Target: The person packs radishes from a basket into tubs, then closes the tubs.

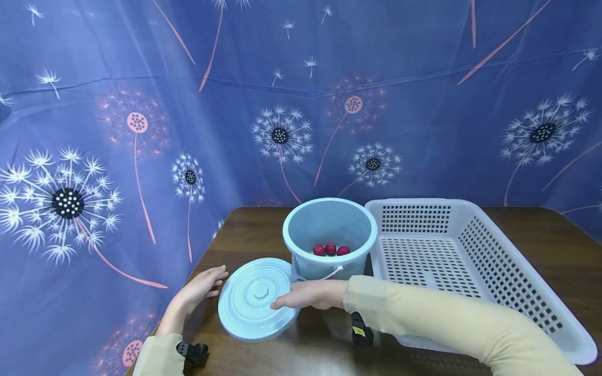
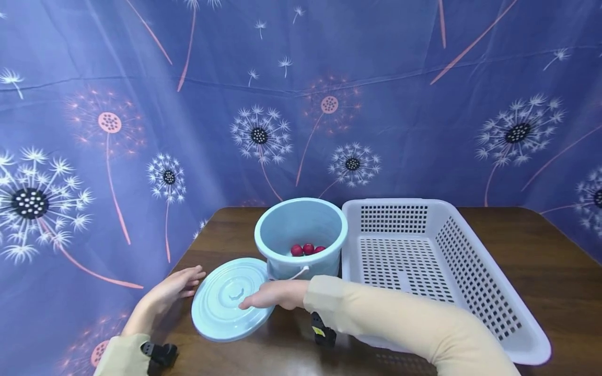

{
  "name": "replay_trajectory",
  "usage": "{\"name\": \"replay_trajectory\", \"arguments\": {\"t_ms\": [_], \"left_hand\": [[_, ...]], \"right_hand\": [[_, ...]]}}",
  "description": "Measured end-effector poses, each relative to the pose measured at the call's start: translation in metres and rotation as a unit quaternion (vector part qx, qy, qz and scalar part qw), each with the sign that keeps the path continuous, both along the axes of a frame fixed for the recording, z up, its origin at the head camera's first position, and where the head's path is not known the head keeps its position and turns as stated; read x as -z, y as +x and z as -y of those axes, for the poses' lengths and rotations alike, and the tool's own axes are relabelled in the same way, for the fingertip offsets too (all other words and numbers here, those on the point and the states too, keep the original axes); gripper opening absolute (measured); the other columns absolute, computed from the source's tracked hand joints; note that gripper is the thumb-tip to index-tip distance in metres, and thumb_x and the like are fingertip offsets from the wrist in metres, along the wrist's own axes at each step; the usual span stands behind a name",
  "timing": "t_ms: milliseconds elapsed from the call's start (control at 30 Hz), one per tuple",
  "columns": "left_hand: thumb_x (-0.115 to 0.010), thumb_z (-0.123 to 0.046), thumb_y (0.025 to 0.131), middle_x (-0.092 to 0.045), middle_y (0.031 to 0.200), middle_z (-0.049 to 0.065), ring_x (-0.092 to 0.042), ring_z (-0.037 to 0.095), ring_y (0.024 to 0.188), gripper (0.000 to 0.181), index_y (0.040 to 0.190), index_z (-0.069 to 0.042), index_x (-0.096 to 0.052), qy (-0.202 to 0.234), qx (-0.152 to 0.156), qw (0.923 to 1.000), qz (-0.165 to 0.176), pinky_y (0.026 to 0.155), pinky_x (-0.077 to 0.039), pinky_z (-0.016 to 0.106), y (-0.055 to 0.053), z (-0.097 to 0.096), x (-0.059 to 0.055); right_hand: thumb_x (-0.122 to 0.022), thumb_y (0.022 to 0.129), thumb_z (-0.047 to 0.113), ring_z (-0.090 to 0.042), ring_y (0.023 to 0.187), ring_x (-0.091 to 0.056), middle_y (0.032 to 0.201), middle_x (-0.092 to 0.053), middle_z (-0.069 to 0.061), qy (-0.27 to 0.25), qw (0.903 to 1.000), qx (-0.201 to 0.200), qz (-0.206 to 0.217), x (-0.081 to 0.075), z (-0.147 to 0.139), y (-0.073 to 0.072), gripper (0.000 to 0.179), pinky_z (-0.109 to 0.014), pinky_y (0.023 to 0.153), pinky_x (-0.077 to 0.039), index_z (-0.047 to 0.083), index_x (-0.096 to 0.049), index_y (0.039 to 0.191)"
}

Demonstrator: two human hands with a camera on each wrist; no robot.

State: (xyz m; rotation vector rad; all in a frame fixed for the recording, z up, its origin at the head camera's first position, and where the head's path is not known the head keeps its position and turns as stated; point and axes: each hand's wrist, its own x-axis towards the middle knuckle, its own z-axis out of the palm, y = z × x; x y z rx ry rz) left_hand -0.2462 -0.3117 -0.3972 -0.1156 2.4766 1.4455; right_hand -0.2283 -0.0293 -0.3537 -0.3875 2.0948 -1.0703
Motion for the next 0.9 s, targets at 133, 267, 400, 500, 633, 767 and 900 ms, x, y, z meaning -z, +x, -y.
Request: {"name": "replay_trajectory", "arguments": {"t_ms": [133,267,400,500,633,767,900], "left_hand": [[-0.033,-0.034,0.102,-0.028,0.147,0.029,-0.031,0.043,0.134,0.063,0.144,0.011,-0.018,0.049,0.020,0.9985,0.009,0.101,-0.039,0.048,0.003,0.003,0.003],[-0.033,-0.033,0.102,-0.028,0.147,0.029,-0.030,0.042,0.135,0.062,0.144,0.011,-0.019,0.056,0.023,0.9981,0.003,0.104,-0.037,0.048,0.004,0.005,0.005],[-0.033,-0.032,0.102,-0.030,0.146,0.029,-0.031,0.042,0.134,0.060,0.143,0.011,-0.022,0.056,0.020,0.9982,-0.004,0.104,-0.035,0.050,0.005,0.008,0.004],[-0.033,-0.032,0.102,-0.030,0.146,0.030,-0.031,0.042,0.134,0.060,0.142,0.011,-0.023,0.047,0.017,0.9988,-0.007,0.103,-0.035,0.050,0.004,0.008,0.003],[-0.032,-0.033,0.102,-0.030,0.146,0.030,-0.034,0.042,0.132,0.060,0.142,0.012,-0.024,0.035,-0.007,0.9993,-0.005,0.101,-0.037,0.048,0.002,0.009,0.004],[-0.031,-0.034,0.102,-0.031,0.144,0.031,-0.037,0.042,0.129,0.062,0.140,0.014,-0.024,0.023,-0.041,0.9989,-0.003,0.099,-0.038,0.046,0.001,0.010,0.003],[-0.030,-0.037,0.102,-0.030,0.144,0.032,-0.036,0.041,0.128,0.065,0.140,0.014,-0.023,0.017,-0.056,0.9983,-0.003,0.099,-0.037,0.048,0.001,0.010,0.002]], "right_hand": [[-0.065,0.085,0.027,-0.033,0.129,-0.033,0.139,-0.038,-0.020,-0.022,0.9994,0.028,0.002,0.003,0.003,0.005,0.069,-0.053,0.110,-0.023,-0.012,-0.035,0.134],[-0.065,0.085,0.021,-0.035,0.130,-0.031,0.140,-0.036,-0.022,-0.056,0.9961,0.064,0.024,0.005,0.005,0.007,0.068,-0.054,0.111,-0.020,-0.012,-0.032,0.135],[-0.063,0.085,0.019,-0.038,0.134,-0.024,0.146,-0.027,-0.021,-0.097,0.9886,0.090,0.072,0.003,0.006,0.001,0.073,-0.055,0.113,-0.013,-0.009,-0.024,0.140],[-0.063,0.086,0.022,-0.039,0.134,-0.022,0.147,-0.024,-0.021,-0.100,0.9869,0.096,0.083,0.001,0.004,-0.002,0.075,-0.057,0.113,-0.011,-0.007,-0.022,0.142],[-0.065,0.085,0.031,-0.037,0.134,-0.023,0.150,-0.023,-0.019,-0.066,0.9940,0.071,0.050,0.000,0.004,0.002,0.081,-0.058,0.111,-0.016,-0.006,-0.023,0.143],[-0.063,0.086,0.039,-0.033,0.141,-0.014,0.155,-0.015,-0.016,-0.053,0.9976,0.043,-0.014,-0.002,0.004,0.007,0.087,-0.054,0.112,-0.018,-0.003,-0.018,0.147],[-0.060,0.088,0.041,-0.028,0.145,-0.005,0.158,-0.006,-0.014,-0.057,0.9959,0.018,-0.067,-0.004,0.006,0.012,0.088,-0.050,0.114,-0.016,0.000,-0.011,0.149]]}}
